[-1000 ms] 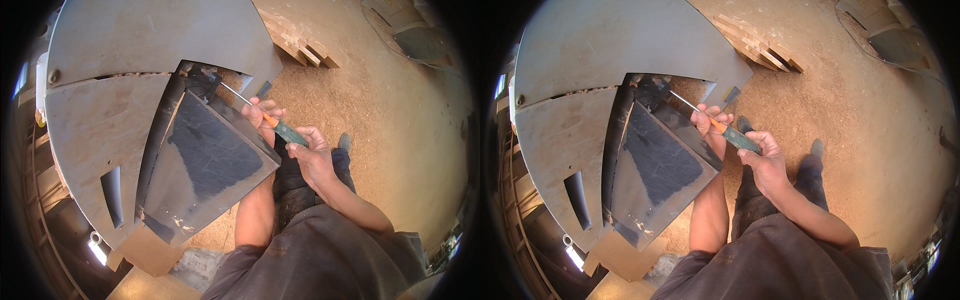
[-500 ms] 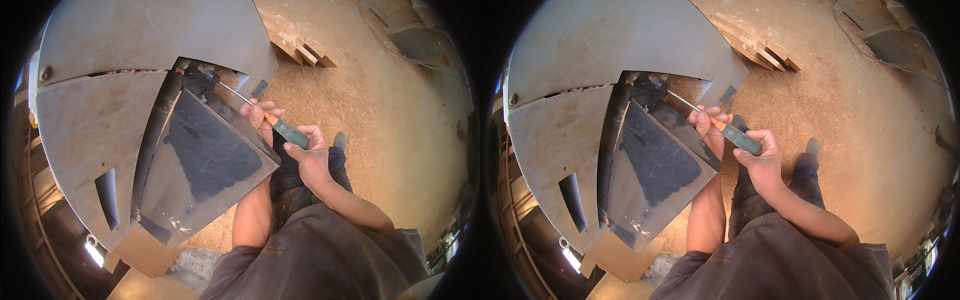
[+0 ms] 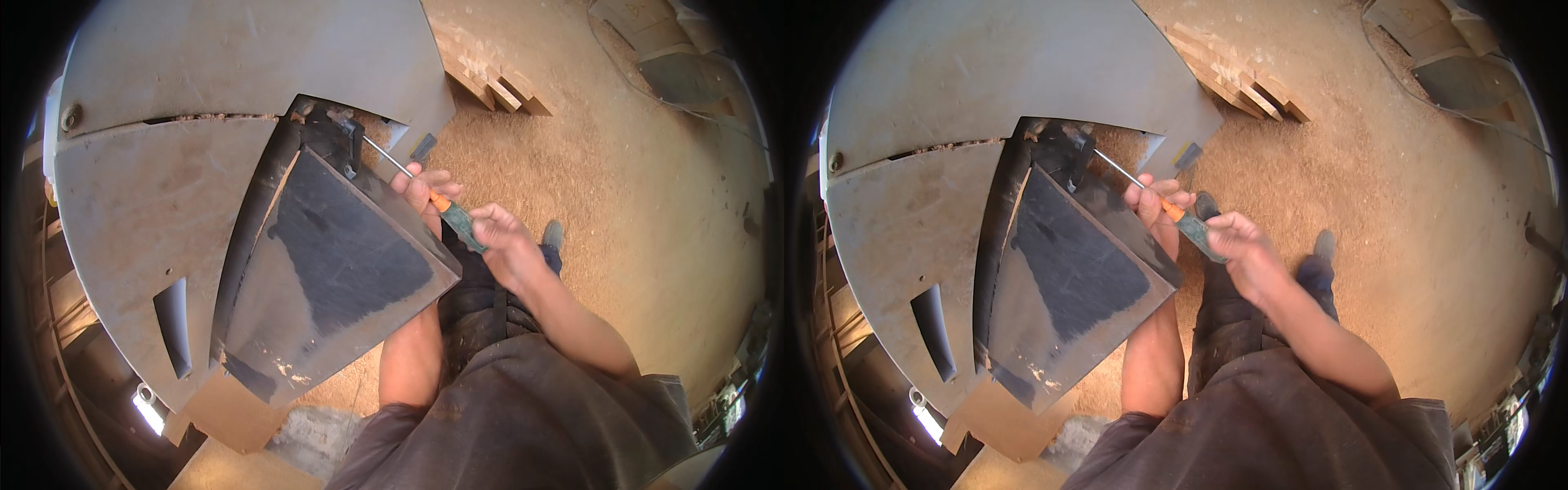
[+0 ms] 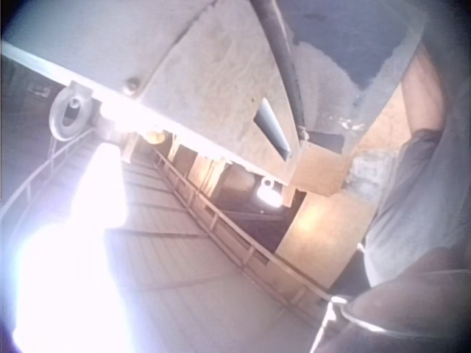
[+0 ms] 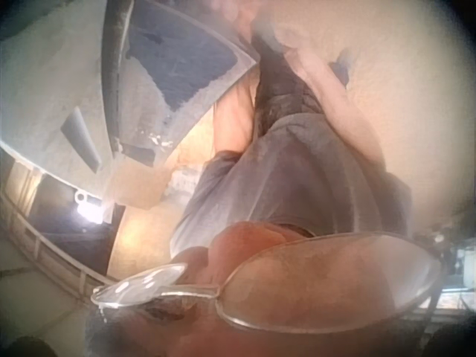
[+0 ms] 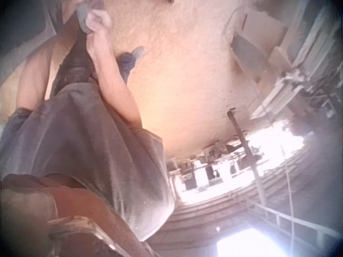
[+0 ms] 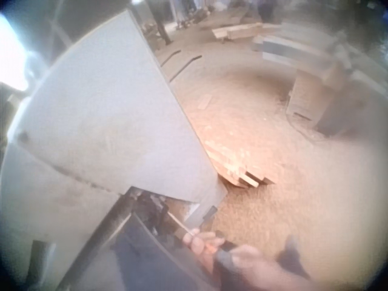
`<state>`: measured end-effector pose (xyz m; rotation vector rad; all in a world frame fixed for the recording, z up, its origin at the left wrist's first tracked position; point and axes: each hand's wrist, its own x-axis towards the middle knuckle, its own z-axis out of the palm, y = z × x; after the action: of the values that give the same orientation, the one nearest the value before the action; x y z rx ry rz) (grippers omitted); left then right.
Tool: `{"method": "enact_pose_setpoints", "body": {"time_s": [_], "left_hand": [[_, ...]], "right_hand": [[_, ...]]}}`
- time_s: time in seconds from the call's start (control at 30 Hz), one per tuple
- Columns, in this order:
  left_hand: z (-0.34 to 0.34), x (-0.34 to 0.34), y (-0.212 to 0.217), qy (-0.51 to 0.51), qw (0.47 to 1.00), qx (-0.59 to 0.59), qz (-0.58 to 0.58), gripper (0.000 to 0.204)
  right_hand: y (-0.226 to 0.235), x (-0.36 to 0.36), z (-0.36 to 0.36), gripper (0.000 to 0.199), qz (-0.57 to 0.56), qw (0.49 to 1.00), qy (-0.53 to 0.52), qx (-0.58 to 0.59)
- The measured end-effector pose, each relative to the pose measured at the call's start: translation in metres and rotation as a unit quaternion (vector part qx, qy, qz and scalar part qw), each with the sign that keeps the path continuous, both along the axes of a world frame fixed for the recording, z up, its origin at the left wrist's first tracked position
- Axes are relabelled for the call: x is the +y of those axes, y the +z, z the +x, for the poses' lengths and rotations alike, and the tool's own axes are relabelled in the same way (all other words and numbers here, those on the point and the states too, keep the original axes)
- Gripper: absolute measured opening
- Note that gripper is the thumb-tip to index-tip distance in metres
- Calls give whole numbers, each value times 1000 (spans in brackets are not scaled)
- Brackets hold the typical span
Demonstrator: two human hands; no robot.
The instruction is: The person uses a screwdriver to loosen and remove screws from a metal panel on a large machine, then briefly sweeps sawdust from the floor with a broom before returning to continue unscrewing the panel. The panel remains attached but is manipulated during the process.
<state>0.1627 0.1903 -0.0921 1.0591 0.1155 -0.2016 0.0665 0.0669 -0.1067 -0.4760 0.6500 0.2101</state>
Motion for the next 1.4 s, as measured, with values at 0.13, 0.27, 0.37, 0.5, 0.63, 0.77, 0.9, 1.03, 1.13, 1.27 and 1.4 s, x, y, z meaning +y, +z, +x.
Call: {"method": "enact_pose_setpoints", "body": {"time_s": [0.13,0.27,0.37,0.5,0.63,0.77,0.9,1.03,1.13,1.27,1.4], "left_hand": [[-4,2,13,14,998,26,55,20],[-1,1,9,-3,998,31,62,21],[-1,3,24,46,995,4,89,20],[4,2,32,37,989,8,146,17],[5,6,32,32,986,1,163,15],[5,6,33,26,981,-10,194,14],[2,6,33,11,968,-27,248,12],[-3,4,35,-41,934,-66,348,12],[-9,0,44,-96,894,-104,424,11],[-32,9,1,-89,915,-71,386,12],[-47,8,0,-139,960,-19,241,13]], "right_hand": [[-9,-24,69,28,-157,987,38,-20],[17,-19,158,41,-276,927,168,-191],[59,1,192,38,-110,954,259,-101],[65,4,198,21,-13,967,244,-66],[53,22,198,22,40,985,158,-65],[43,25,195,27,62,986,135,-76],[34,23,191,33,68,984,128,-102],[21,11,177,36,132,970,133,-153],[14,0,160,37,208,953,119,-183],[5,-11,139,37,174,950,100,-240],[13,-21,114,38,194,946,83,-248]]}}
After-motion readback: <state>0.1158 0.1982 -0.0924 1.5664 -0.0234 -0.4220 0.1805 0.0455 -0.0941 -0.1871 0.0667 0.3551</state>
